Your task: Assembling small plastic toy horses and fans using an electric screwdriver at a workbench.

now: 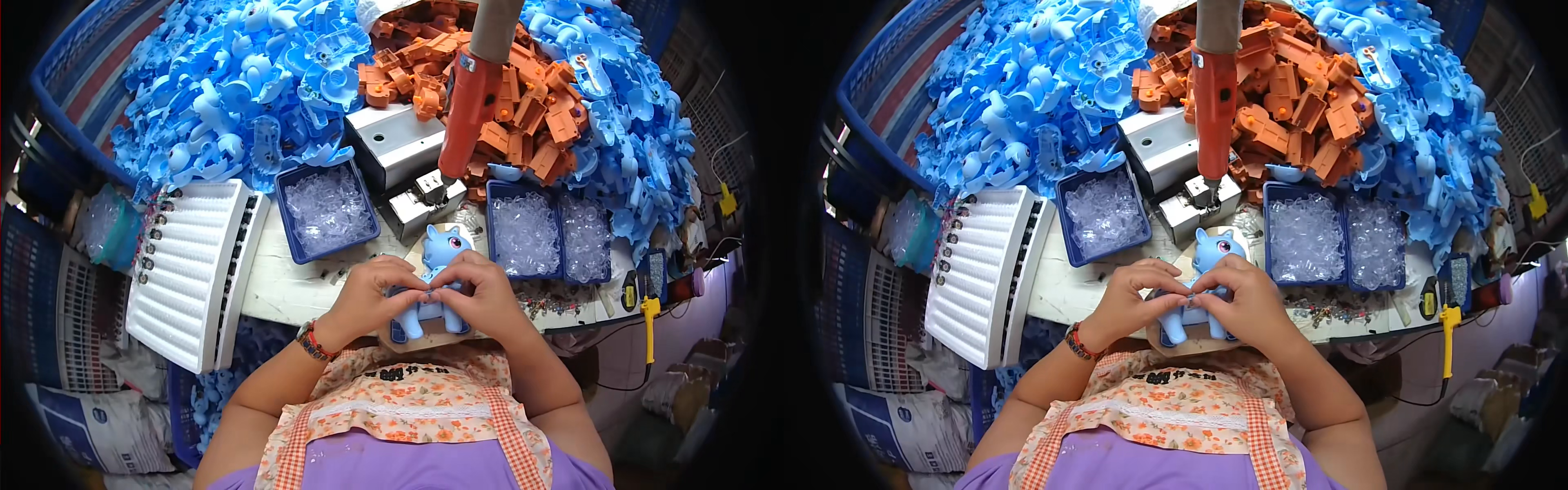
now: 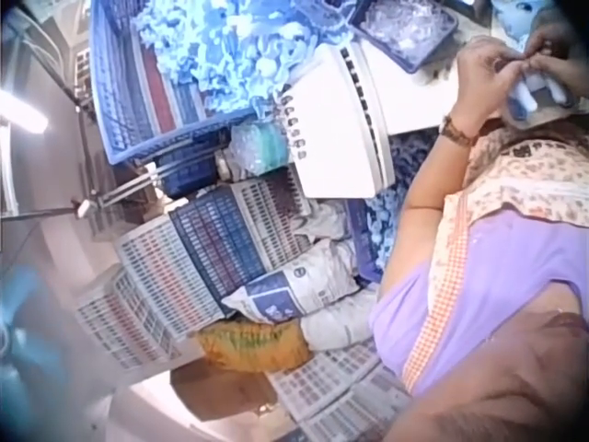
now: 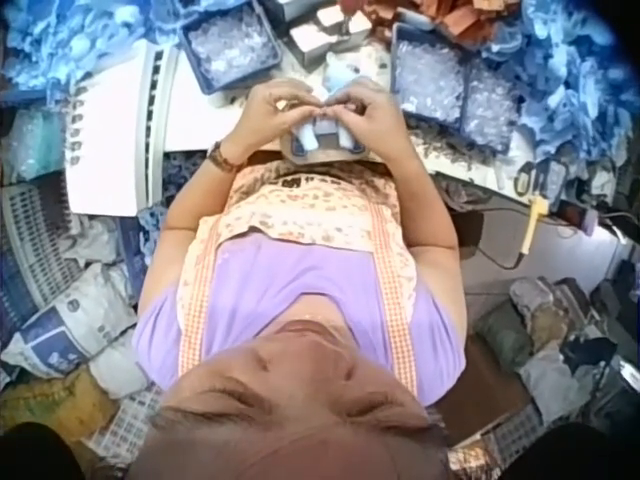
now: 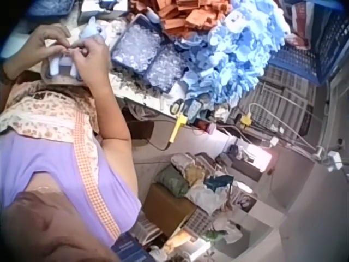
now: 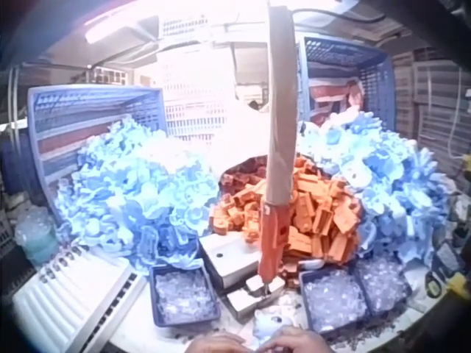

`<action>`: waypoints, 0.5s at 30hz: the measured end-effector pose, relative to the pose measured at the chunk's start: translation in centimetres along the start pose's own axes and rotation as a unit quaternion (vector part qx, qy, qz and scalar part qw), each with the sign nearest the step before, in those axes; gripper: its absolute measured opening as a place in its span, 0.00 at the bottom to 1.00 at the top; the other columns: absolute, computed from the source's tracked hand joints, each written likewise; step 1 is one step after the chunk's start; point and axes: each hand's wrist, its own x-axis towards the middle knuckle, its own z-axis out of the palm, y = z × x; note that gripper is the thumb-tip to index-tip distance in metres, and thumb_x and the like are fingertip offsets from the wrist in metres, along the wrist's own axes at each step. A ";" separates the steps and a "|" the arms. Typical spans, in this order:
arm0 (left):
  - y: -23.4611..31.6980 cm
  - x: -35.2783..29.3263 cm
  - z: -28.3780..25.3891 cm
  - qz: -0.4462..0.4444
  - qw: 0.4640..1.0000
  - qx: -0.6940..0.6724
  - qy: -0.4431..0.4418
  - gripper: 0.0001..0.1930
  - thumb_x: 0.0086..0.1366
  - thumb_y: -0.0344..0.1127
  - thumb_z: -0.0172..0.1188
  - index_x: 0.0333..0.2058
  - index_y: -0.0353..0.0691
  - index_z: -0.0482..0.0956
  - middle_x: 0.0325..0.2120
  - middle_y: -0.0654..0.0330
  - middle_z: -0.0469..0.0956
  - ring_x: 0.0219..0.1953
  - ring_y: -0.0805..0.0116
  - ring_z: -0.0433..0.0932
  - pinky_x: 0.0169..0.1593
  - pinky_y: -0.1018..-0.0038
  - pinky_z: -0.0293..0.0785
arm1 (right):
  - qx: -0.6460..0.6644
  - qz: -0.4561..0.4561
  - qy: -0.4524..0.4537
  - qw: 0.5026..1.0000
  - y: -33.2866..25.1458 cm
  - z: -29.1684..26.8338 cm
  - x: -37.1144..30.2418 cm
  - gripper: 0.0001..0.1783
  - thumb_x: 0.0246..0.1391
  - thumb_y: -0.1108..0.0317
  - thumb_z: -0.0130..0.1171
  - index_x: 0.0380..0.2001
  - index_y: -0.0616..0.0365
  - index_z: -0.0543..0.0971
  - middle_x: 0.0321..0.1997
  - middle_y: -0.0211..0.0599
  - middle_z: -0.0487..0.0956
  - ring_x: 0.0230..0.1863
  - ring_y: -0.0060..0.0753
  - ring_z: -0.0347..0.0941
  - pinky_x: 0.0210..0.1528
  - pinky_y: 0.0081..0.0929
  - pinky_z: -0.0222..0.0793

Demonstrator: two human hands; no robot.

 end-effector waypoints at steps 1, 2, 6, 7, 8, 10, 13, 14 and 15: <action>0.1 0.2 -0.1 0.000 1.000 0.000 0.000 0.07 0.50 0.27 0.69 0.30 0.40 0.86 0.29 0.59 0.82 0.40 0.63 0.79 0.46 0.70 0.72 | 0.000 0.000 0.000 1.000 0.1 -0.1 0.1 0.06 0.43 0.73 0.67 0.29 0.57 0.83 0.30 0.30 0.76 0.25 0.18 0.70 0.26 0.17 0.64; 0.3 0.4 -0.3 0.020 0.999 0.035 -0.008 0.07 0.49 0.28 0.68 0.30 0.40 0.86 0.29 0.60 0.82 0.39 0.64 0.78 0.44 0.70 0.72 | -0.007 0.010 -0.005 1.000 0.2 -0.4 0.2 0.06 0.43 0.72 0.67 0.29 0.57 0.83 0.30 0.29 0.75 0.25 0.18 0.70 0.26 0.18 0.64; 0.2 0.7 -0.1 0.054 0.995 0.086 -0.001 0.07 0.49 0.28 0.68 0.30 0.42 0.86 0.27 0.60 0.80 0.35 0.65 0.77 0.40 0.71 0.72 | -0.013 0.032 -0.012 0.999 0.3 -0.6 0.3 0.07 0.42 0.71 0.68 0.29 0.57 0.83 0.30 0.29 0.74 0.27 0.21 0.70 0.29 0.20 0.65; 0.2 0.7 0.0 0.054 0.995 0.086 -0.001 0.07 0.49 0.28 0.68 0.30 0.42 0.86 0.27 0.60 0.80 0.35 0.65 0.77 0.40 0.71 0.72 | -0.013 0.033 -0.012 0.999 0.1 -0.5 0.2 0.07 0.42 0.71 0.68 0.29 0.57 0.83 0.30 0.29 0.74 0.27 0.21 0.70 0.29 0.20 0.65; 0.2 0.6 0.1 0.041 0.996 0.084 0.003 0.06 0.49 0.28 0.68 0.30 0.41 0.85 0.27 0.60 0.80 0.35 0.65 0.78 0.40 0.71 0.72 | -0.040 0.026 -0.019 0.999 -0.2 -0.5 0.1 0.09 0.42 0.68 0.68 0.30 0.54 0.83 0.31 0.31 0.75 0.29 0.26 0.72 0.31 0.23 0.68; 0.3 0.4 0.2 0.027 0.996 0.083 0.008 0.06 0.49 0.28 0.68 0.30 0.41 0.85 0.27 0.60 0.80 0.35 0.64 0.78 0.40 0.71 0.73 | -0.066 0.021 -0.027 0.997 -0.5 -0.6 0.1 0.11 0.42 0.64 0.69 0.32 0.52 0.83 0.32 0.33 0.75 0.31 0.32 0.75 0.34 0.27 0.70; 0.8 0.2 0.2 0.019 0.993 0.114 0.020 0.07 0.49 0.28 0.67 0.30 0.40 0.85 0.28 0.59 0.81 0.35 0.63 0.78 0.40 0.70 0.73 | -0.077 0.041 -0.039 0.995 -0.4 -0.8 0.2 0.11 0.42 0.64 0.69 0.32 0.51 0.82 0.32 0.33 0.75 0.33 0.33 0.76 0.34 0.28 0.71; 1.0 0.1 0.1 0.032 0.990 0.137 0.016 0.07 0.49 0.28 0.67 0.30 0.40 0.84 0.29 0.59 0.81 0.35 0.63 0.79 0.40 0.70 0.73 | -0.070 0.033 -0.035 0.996 -0.3 -0.8 0.2 0.11 0.41 0.66 0.69 0.31 0.54 0.82 0.31 0.32 0.74 0.31 0.29 0.74 0.33 0.24 0.69; 1.1 0.1 0.0 0.044 0.986 0.159 0.012 0.07 0.49 0.28 0.67 0.30 0.39 0.84 0.29 0.59 0.82 0.35 0.63 0.79 0.40 0.69 0.74 | -0.062 0.026 -0.030 0.997 -0.2 -0.8 0.3 0.10 0.40 0.69 0.69 0.29 0.57 0.82 0.30 0.30 0.73 0.29 0.25 0.71 0.31 0.21 0.66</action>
